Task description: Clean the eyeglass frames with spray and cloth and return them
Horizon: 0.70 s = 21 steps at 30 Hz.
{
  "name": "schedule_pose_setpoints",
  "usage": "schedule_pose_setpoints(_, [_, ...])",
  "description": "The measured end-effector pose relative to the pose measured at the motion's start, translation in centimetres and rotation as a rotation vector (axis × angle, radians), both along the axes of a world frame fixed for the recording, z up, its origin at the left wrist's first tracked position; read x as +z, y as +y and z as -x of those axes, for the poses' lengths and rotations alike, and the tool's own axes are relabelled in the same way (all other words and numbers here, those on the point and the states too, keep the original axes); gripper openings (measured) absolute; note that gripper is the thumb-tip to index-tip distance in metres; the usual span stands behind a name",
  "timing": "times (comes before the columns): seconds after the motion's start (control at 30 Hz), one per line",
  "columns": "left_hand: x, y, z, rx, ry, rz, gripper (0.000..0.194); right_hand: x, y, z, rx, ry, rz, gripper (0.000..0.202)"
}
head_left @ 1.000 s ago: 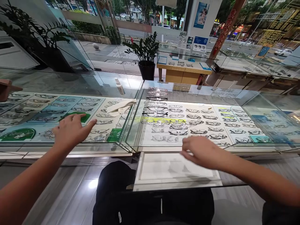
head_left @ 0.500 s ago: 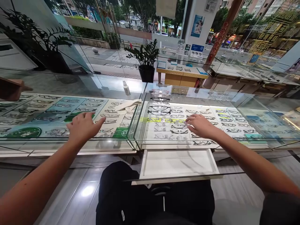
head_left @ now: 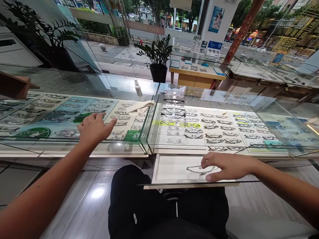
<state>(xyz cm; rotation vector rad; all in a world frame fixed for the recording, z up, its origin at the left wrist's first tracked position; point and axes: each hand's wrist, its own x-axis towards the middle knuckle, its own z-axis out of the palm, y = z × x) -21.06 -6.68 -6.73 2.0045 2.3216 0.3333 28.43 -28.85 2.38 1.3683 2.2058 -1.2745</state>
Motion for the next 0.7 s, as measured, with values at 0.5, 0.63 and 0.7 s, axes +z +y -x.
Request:
schedule_pose_setpoints(0.5, [-0.1, 0.3, 0.1, 0.002, -0.003, 0.013, 0.094, -15.8, 8.7, -3.6, 0.026, -0.142, -0.517, 0.054])
schedule_pose_setpoints(0.63, [0.2, 0.2, -0.1, 0.014, 0.007, 0.016, 0.094, -16.9, 9.1, -4.1, 0.024, -0.122, -0.537, 0.054])
schedule_pose_setpoints(0.7, [0.3, 0.1, -0.3, 0.017, 0.013, 0.022, 0.095, -17.2, 9.1, -4.2, 0.034, -0.121, -0.521, 0.054])
